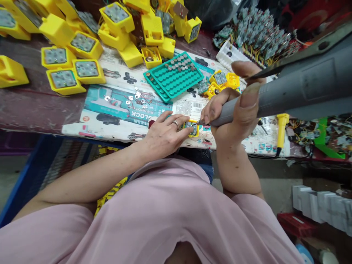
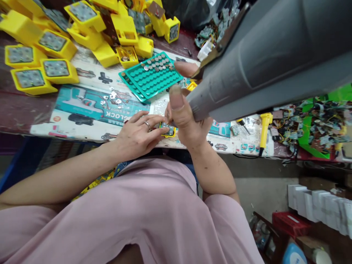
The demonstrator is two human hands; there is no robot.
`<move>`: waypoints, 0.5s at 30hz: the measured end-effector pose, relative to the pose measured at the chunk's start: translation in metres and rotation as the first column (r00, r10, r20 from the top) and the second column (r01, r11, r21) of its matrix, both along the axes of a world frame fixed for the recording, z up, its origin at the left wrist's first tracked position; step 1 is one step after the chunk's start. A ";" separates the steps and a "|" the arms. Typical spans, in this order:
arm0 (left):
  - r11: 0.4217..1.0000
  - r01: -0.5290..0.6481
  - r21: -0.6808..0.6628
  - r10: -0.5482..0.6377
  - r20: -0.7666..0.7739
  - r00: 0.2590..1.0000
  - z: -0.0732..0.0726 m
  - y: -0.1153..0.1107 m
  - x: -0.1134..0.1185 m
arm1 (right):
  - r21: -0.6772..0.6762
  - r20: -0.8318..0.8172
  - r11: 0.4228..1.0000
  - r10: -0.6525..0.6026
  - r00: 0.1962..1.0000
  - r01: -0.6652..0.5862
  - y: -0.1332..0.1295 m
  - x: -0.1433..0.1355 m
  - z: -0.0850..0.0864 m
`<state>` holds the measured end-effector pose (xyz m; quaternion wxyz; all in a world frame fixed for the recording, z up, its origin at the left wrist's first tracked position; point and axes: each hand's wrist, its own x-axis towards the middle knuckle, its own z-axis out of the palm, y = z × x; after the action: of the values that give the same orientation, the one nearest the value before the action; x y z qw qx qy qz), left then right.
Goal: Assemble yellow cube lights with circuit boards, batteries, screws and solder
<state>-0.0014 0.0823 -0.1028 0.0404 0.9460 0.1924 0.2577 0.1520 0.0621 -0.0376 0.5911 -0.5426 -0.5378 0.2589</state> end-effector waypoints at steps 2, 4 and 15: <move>1.000 0.005 -0.019 -0.005 0.010 1.000 0.000 0.000 0.000 | -0.015 -0.029 1.000 -0.015 0.999 0.015 -0.001 0.001 0.000; 1.000 0.006 -0.025 -0.006 0.013 1.000 -0.001 0.000 0.000 | -0.028 -0.060 0.999 -0.024 0.998 0.022 -0.002 0.002 0.001; 0.999 0.000 0.046 0.003 -0.053 0.999 0.007 0.003 0.005 | -0.115 -0.031 0.992 0.046 0.998 -0.049 0.006 0.003 0.004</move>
<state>0.0036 0.0857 -0.0963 0.0133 0.9531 0.1880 0.2370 0.1549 0.0677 -0.0336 0.5598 -0.5594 -0.5261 0.3113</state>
